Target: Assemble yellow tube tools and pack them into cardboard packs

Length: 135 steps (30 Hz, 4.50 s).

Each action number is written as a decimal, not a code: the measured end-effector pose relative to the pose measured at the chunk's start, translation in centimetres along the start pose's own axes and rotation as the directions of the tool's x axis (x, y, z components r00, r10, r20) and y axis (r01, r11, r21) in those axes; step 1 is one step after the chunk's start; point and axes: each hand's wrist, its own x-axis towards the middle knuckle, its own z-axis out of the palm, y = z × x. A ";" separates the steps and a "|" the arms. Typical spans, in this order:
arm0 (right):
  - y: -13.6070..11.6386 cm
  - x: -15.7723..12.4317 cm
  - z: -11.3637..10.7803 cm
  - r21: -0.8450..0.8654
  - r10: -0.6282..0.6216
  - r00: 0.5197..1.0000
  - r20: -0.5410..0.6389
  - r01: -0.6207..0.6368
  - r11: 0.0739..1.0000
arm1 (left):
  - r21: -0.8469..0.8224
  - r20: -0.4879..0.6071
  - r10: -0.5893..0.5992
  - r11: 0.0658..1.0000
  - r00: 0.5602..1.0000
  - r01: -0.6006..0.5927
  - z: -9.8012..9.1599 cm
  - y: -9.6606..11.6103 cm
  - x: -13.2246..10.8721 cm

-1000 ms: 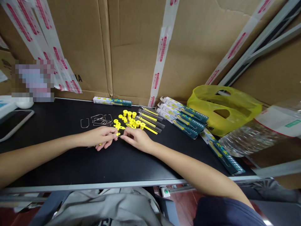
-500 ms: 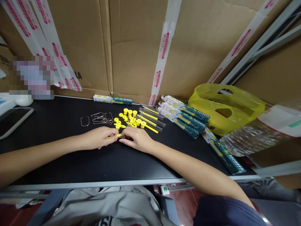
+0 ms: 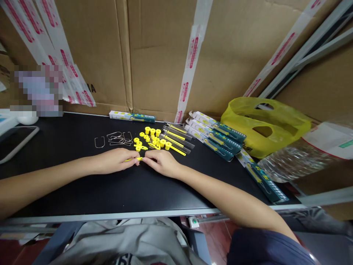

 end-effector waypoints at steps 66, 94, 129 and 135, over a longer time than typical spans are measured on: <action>0.0 -0.1 0.0 0.201 0.070 0.997 0.022 -0.073 0.977 | 0.383 0.014 -0.100 0.920 0.995 0.087 1.2 1.5 -0.4; -0.4 -0.1 0.5 0.305 0.136 0.991 -0.007 -0.128 0.944 | 0.315 -0.030 -0.166 0.934 0.986 0.167 1.3 2.0 -0.6; -0.5 0.2 -1.2 0.234 -0.032 0.960 0.279 -0.035 0.972 | 0.271 0.027 -0.043 0.962 0.999 0.034 0.8 1.6 -0.7; -0.6 0.2 -0.9 0.281 -0.016 0.968 0.249 -0.056 0.958 | 0.303 0.052 -0.086 0.951 0.995 0.067 0.9 2.0 -0.6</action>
